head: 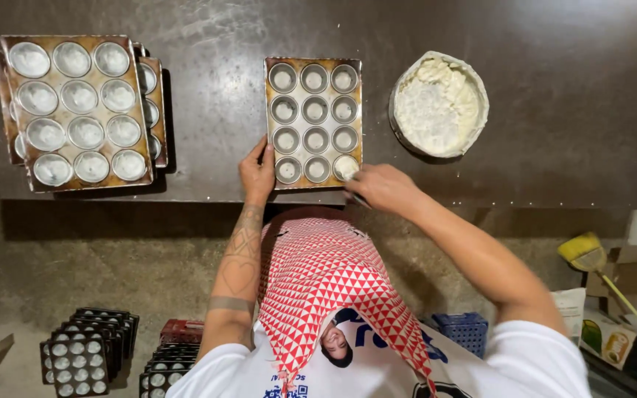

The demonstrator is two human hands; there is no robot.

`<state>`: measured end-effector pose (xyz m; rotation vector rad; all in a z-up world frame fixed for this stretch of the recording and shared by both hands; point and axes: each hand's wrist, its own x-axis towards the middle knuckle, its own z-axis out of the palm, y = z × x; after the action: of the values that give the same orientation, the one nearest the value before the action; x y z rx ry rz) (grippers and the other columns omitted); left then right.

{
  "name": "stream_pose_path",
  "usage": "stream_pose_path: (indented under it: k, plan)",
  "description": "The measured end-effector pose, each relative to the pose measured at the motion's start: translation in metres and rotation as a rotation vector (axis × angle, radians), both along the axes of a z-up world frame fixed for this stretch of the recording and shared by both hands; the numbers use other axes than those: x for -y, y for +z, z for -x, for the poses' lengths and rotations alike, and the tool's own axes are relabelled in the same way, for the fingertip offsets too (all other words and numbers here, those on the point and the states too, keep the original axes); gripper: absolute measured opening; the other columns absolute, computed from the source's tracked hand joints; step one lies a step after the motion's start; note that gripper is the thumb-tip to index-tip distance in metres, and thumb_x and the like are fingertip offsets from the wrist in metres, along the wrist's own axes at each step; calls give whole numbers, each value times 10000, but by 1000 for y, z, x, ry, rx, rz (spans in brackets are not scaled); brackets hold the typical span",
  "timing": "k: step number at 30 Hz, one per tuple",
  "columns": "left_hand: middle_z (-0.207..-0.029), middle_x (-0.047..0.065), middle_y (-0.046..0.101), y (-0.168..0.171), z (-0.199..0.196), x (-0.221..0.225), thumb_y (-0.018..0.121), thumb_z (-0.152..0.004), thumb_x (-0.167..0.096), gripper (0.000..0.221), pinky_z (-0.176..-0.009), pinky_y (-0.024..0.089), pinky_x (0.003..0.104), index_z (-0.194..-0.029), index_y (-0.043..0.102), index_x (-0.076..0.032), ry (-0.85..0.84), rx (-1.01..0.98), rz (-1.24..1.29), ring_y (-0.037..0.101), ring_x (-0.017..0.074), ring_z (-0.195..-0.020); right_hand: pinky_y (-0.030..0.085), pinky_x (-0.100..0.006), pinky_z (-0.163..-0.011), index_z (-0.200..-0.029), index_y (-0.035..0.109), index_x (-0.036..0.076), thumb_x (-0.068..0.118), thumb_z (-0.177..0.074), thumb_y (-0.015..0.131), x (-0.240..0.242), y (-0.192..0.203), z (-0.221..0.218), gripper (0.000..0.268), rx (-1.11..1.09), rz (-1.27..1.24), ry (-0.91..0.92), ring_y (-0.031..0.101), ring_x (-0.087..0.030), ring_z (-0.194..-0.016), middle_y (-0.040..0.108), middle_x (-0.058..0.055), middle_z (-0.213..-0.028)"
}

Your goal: The person greases muffin tins by dipping a brush into a bowl of white substance and applying it to each cup before stacking the finished trays.

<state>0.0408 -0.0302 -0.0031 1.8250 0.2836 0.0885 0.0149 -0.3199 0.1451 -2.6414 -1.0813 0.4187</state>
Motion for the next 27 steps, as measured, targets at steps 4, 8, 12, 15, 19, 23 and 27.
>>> stream_pose_path:
  k: [4, 8, 12, 15, 19, 23, 27]
  plan:
    - [-1179, 206, 756, 2, 4, 2, 667, -997, -228, 384, -921, 548, 304, -1302, 681, 4, 6, -7, 2, 729, 197, -1070, 532, -421, -702, -890, 728, -29, 427, -1113, 628, -34, -118, -1, 517, -179, -156, -1100, 704, -336, -729, 671, -214, -789]
    - [-1166, 218, 754, 8, 6, 2, 665, -1003, -220, 368, -887, 562, 308, -1300, 688, -3, 6, 13, -35, 737, 196, -1050, 511, -321, -580, -1166, 656, -40, 376, -1080, 542, 17, -138, 30, 440, -820, -1457, -1646, 690, -262, -692, 702, -162, -827]
    - [-1132, 215, 763, 3, 5, 1, 667, -1004, -216, 361, -868, 567, 309, -1294, 695, -3, -3, 34, -49, 747, 193, -1018, 567, -278, -623, -1202, 621, -3, 356, -1057, 522, 75, -51, 74, 400, -492, -1257, -1349, 709, -175, -724, 743, -138, -932]
    - [-1133, 209, 764, -1, 5, 0, 671, -1008, -214, 359, -857, 565, 308, -1295, 697, 0, 0, 46, -56, 740, 186, -1005, 541, -323, -721, -1090, 709, -21, 237, -1077, 591, 124, 2, 60, 283, -18, -796, -1223, 685, -162, -777, 730, -137, -881]
    - [-1156, 204, 762, -5, 3, -2, 669, -1016, -211, 363, -850, 562, 301, -1304, 686, 9, -21, 59, -42, 721, 166, -1006, 527, -395, -739, -1075, 731, 7, 210, -1048, 685, 160, -2, 8, 210, 294, -326, -1111, 672, -336, -823, 708, -212, -886]
    - [-1160, 192, 764, -2, 6, -4, 656, -1019, -204, 371, -869, 558, 297, -1312, 677, 22, -30, 30, -29, 709, 149, -1006, 506, -409, -705, -1067, 745, 24, 236, -1043, 715, 154, -4, -8, 215, 249, -197, -1099, 665, -406, -829, 703, -243, -884]
    - [-1109, 162, 784, 2, 6, -3, 638, -1002, -220, 380, -811, 560, 295, -1311, 687, -3, 1, -105, 21, 690, 143, -917, 542, -369, -772, -1103, 725, 47, 196, -1025, 675, 113, 43, 20, 175, 129, -462, -1064, 728, -303, -816, 731, -178, -911]
